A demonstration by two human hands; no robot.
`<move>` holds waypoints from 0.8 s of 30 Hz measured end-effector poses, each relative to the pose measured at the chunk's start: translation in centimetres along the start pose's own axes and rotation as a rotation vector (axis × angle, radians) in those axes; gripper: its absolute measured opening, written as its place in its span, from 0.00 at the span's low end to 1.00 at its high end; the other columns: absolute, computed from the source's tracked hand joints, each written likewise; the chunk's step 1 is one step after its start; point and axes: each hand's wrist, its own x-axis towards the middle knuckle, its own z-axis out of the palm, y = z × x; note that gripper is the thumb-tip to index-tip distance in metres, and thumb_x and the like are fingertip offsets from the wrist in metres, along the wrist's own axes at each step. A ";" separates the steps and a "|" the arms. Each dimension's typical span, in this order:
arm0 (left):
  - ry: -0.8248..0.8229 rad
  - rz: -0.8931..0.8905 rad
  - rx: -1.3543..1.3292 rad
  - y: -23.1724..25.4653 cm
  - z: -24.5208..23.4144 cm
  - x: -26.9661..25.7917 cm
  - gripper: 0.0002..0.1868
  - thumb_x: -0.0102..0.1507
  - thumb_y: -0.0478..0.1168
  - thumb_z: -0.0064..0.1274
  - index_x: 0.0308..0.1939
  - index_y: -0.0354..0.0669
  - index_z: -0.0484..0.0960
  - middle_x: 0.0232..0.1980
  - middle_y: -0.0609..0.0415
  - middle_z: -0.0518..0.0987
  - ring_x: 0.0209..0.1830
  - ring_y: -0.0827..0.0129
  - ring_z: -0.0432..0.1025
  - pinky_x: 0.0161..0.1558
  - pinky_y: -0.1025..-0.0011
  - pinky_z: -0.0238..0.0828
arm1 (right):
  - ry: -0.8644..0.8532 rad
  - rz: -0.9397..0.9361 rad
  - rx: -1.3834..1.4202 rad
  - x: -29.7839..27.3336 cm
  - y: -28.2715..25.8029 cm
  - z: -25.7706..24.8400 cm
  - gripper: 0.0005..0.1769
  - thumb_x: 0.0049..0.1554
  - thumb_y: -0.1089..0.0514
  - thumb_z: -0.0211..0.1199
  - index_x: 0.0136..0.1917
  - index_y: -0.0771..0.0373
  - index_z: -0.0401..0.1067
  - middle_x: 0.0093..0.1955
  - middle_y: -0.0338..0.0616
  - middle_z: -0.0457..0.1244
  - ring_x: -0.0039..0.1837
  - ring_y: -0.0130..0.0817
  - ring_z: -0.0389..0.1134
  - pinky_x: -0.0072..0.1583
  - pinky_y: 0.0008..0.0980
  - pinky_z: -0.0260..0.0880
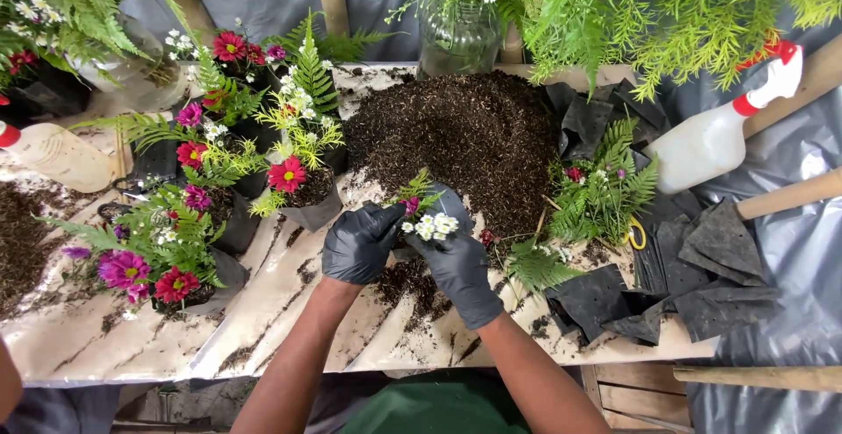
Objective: The person plants small flowers and ferns into black plastic nursery bags filled with soil. They use a small hand trowel to add soil, arrange the plants, and then spray the arrangement with water from a spray bottle.
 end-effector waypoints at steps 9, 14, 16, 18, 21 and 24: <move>0.014 -0.003 -0.045 -5.0 3.6 -2.8 0.14 0.65 0.42 0.57 0.53 0.64 0.87 0.36 0.58 0.83 0.35 0.52 0.78 0.36 0.54 0.81 | 0.107 -0.608 -0.950 1.3 2.8 2.0 0.22 0.57 0.32 0.65 0.32 0.46 0.71 0.31 0.34 0.67 0.41 0.35 0.73 0.47 0.33 0.74; 0.000 -0.027 -0.134 -2.7 2.2 -1.3 0.16 0.65 0.37 0.55 0.55 0.59 0.87 0.37 0.55 0.84 0.35 0.50 0.78 0.36 0.52 0.83 | 0.033 -0.551 -0.960 1.5 2.4 2.9 0.18 0.57 0.34 0.65 0.38 0.45 0.72 0.31 0.29 0.66 0.42 0.35 0.73 0.48 0.33 0.75; -0.002 -0.021 -0.128 -0.2 0.0 -0.6 0.17 0.65 0.36 0.55 0.55 0.58 0.87 0.37 0.53 0.83 0.35 0.49 0.78 0.35 0.51 0.83 | 0.010 -0.506 -0.892 1.2 0.9 2.7 0.21 0.60 0.32 0.61 0.39 0.47 0.72 0.32 0.30 0.67 0.42 0.38 0.73 0.48 0.35 0.75; -0.001 -0.019 -0.120 -0.9 0.4 -0.6 0.17 0.65 0.35 0.54 0.56 0.58 0.86 0.37 0.52 0.83 0.36 0.48 0.78 0.35 0.50 0.82 | -0.016 -0.462 -0.823 1.4 1.8 3.0 0.24 0.63 0.30 0.57 0.39 0.48 0.73 0.32 0.32 0.68 0.42 0.41 0.73 0.49 0.38 0.75; -0.005 -0.049 -0.145 -4.2 3.6 -1.3 0.16 0.64 0.36 0.57 0.54 0.60 0.87 0.38 0.55 0.84 0.36 0.51 0.79 0.34 0.52 0.83 | 0.048 -0.531 -0.942 2.2 5.5 3.6 0.18 0.59 0.37 0.66 0.48 0.52 0.75 0.36 0.39 0.69 0.44 0.42 0.74 0.51 0.38 0.76; -0.010 -0.057 -0.177 -4.5 4.1 -1.5 0.17 0.65 0.35 0.56 0.56 0.56 0.86 0.40 0.51 0.84 0.38 0.46 0.79 0.36 0.49 0.82 | 0.012 -0.539 -0.907 2.9 5.6 3.4 0.16 0.59 0.36 0.65 0.47 0.48 0.75 0.38 0.38 0.70 0.47 0.43 0.74 0.50 0.39 0.76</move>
